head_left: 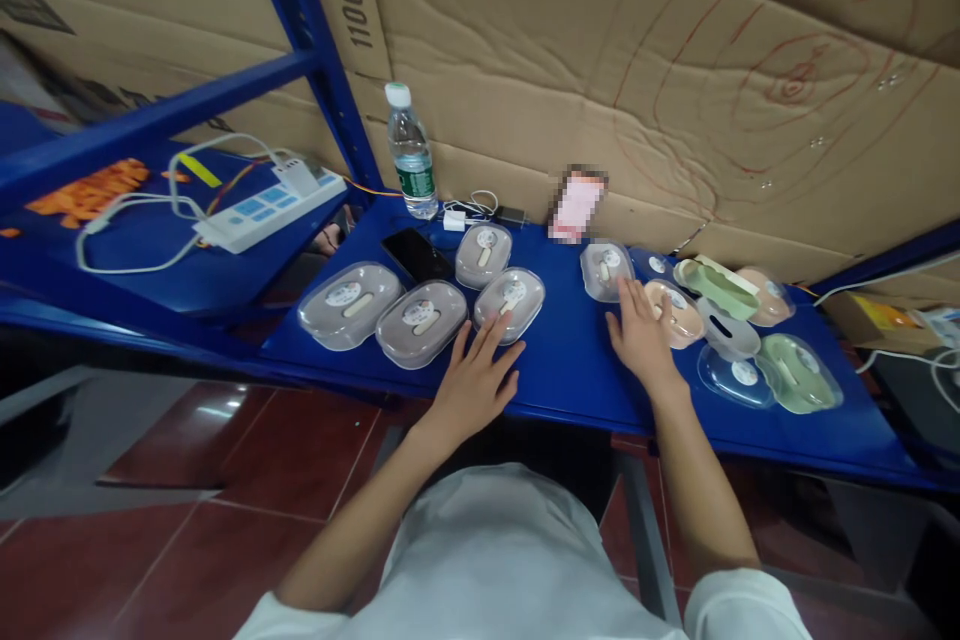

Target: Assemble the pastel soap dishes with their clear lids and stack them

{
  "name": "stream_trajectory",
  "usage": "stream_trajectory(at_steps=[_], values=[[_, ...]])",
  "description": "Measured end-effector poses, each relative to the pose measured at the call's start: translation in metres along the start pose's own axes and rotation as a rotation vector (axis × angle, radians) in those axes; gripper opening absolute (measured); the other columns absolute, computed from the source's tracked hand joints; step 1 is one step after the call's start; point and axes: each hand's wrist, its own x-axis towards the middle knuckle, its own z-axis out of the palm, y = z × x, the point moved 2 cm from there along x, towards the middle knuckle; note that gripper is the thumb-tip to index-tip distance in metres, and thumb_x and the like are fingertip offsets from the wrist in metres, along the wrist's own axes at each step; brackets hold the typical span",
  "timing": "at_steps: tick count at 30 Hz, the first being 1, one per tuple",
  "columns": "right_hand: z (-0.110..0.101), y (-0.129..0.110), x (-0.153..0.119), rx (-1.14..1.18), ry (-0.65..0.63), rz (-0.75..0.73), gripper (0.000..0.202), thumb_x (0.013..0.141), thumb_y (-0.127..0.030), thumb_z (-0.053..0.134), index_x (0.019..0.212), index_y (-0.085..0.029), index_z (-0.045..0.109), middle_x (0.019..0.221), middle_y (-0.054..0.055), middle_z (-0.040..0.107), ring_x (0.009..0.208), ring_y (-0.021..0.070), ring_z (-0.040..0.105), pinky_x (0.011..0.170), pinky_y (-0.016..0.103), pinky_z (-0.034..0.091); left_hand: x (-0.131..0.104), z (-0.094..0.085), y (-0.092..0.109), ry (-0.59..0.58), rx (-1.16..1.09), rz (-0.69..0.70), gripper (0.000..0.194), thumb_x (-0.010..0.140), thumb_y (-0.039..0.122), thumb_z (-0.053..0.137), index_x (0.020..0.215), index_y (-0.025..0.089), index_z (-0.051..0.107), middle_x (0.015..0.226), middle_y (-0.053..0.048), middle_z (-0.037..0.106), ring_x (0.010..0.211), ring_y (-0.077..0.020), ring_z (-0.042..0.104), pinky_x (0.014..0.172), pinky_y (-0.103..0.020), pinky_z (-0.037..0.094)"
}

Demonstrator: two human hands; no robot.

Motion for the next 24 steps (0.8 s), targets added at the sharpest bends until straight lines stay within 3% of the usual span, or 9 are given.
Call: stream_trajectory(at_steps=[3, 7, 11, 14, 16, 20, 24], values=[[-0.004, 0.029, -0.001, -0.037, 0.042, 0.104, 0.063, 0.109, -0.035, 0.037, 0.168, -0.014, 0.032, 0.168, 0.021, 0.045, 0.159, 0.034, 0.038, 0.128, 0.071, 0.017, 0.004, 0.004, -0.001, -0.009, -0.012, 0.0, 0.044, 0.105, 0.025, 0.057, 0.148, 0.021, 0.064, 0.177, -0.017, 0.029, 0.165, -0.0385, 0.028, 0.13, -0.068, 0.03], [-0.01, 0.055, -0.033, -0.067, 0.063, 0.238, 0.059, 0.109, -0.041, 0.041, 0.161, -0.014, 0.044, 0.161, 0.023, 0.054, 0.153, 0.0385, 0.045, 0.123, 0.073, 0.025, 0.003, 0.008, -0.003, 0.0, 0.001, 0.022, 0.046, 0.106, 0.026, 0.056, 0.151, 0.019, 0.06, 0.178, -0.019, 0.024, 0.166, -0.0399, 0.025, 0.131, -0.067, 0.027], [-0.023, 0.038, -0.08, -0.023, 0.047, 0.074, 0.049, 0.108, -0.034, 0.048, 0.155, -0.02, 0.056, 0.156, 0.018, 0.06, 0.145, 0.0362, 0.053, 0.114, 0.058, 0.041, -0.002, 0.005, 0.007, 0.096, 0.001, 0.068, 0.055, 0.103, 0.022, 0.061, 0.157, 0.026, 0.054, 0.176, -0.02, 0.029, 0.163, -0.0398, 0.031, 0.129, -0.066, 0.032], [-0.035, 0.01, -0.101, 0.146, -0.009, -0.147, 0.042, 0.107, -0.033, 0.055, 0.149, -0.031, 0.063, 0.149, 0.011, 0.066, 0.138, 0.0315, 0.059, 0.113, 0.052, 0.044, -0.001, -0.003, 0.013, 0.171, -0.001, 0.08, 0.051, 0.101, 0.022, 0.063, 0.151, 0.033, 0.06, 0.167, -0.014, 0.046, 0.154, -0.0352, 0.047, 0.125, -0.06, 0.038], [-0.038, -0.002, -0.106, 0.25, -0.048, -0.229, 0.042, 0.107, -0.033, 0.058, 0.149, -0.034, 0.063, 0.15, 0.009, 0.066, 0.139, 0.0301, 0.059, 0.113, 0.051, 0.044, 0.004, -0.006, 0.011, 0.162, 0.022, 0.033, 0.041, 0.102, 0.022, 0.062, 0.142, 0.029, 0.067, 0.155, -0.013, 0.059, 0.142, -0.035, 0.058, 0.118, -0.057, 0.045], [-0.031, -0.006, -0.103, 0.297, 0.024, -0.162, 0.043, 0.107, -0.031, 0.056, 0.15, -0.032, 0.063, 0.153, 0.009, 0.064, 0.141, 0.0291, 0.058, 0.118, 0.051, 0.041, 0.026, 0.0, 0.007, 0.08, 0.07, 0.006, 0.037, 0.104, 0.018, 0.052, 0.134, 0.02, 0.072, 0.139, -0.015, 0.069, 0.127, -0.0351, 0.065, 0.104, -0.051, 0.051], [-0.015, -0.007, -0.103, 0.299, 0.104, -0.089, 0.043, 0.108, -0.029, 0.054, 0.15, -0.03, 0.061, 0.154, 0.01, 0.062, 0.144, 0.0274, 0.057, 0.124, 0.052, 0.034, 0.057, 0.019, 0.015, 0.013, 0.118, -0.041, 0.049, 0.104, 0.02, 0.047, 0.151, 0.014, 0.06, 0.148, -0.019, 0.064, 0.124, -0.037, 0.065, 0.099, -0.052, 0.05]])
